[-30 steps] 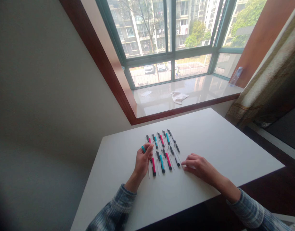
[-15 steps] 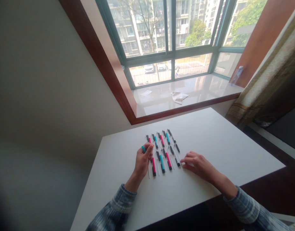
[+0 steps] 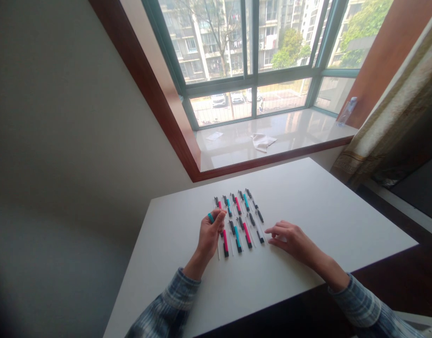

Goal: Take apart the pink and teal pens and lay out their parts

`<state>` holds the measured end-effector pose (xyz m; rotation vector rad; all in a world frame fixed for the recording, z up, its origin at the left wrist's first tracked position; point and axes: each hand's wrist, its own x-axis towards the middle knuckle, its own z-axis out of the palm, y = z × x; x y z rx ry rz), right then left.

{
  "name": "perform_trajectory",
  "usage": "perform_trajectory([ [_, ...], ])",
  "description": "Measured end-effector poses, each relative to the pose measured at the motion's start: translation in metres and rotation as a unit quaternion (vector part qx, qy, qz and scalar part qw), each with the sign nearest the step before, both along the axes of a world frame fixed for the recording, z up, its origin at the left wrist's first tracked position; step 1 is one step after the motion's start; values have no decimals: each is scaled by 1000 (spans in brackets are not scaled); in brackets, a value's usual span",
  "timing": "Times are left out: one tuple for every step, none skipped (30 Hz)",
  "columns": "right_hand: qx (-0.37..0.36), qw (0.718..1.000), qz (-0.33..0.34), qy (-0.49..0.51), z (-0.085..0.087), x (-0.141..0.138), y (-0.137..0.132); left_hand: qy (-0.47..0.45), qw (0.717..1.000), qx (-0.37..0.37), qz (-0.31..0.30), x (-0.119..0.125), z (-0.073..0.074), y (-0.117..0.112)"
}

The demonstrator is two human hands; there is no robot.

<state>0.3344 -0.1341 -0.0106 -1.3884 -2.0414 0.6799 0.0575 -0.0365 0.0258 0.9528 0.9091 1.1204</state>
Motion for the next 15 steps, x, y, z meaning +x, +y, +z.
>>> perform_trajectory([
  [0,1000,-3,0,0,0,0,1,1000,1,1,0,0,0],
  [-1,1000,-8,-1,0,-1,0,2,1000,2,1,0,1,0],
  [-1,1000,-13,-4,0,-2,1,4,1000,3,2,0,1,0],
  [-3,1000,-19,-7,0,-3,1,5,1000,4,1,0,1,-1],
  [-6,1000,-27,-11,0,-4,2,5,1000,5,0,0,1,-1],
  [-10,999,-34,-14,0,-5,3,6,1000,6,-1,0,2,-1],
  [-14,999,-40,-16,-1,-7,4,6,1000,6,-2,0,2,-1],
  [-17,999,-45,-18,-1,-8,5,7,1000,6,-2,0,2,-1],
  [-20,998,-49,-20,-1,-9,6,7,1000,5,-2,0,2,-1],
  [-21,998,-52,-22,-2,-10,6,7,1000,4,0,0,2,-1],
  [-19,998,-54,-22,-3,-10,7,6,1000,3,1,0,2,-1],
  [-17,998,-55,-23,-4,-10,6,6,1000,3,1,0,3,-1],
  [-15,998,-56,-22,-4,-10,6,6,1000,3,1,0,3,-1],
  [-13,998,-54,-21,-5,-9,5,6,1000,4,0,1,3,-1],
  [-11,998,-51,-19,-6,-9,3,6,1000,5,-2,1,3,-1],
])
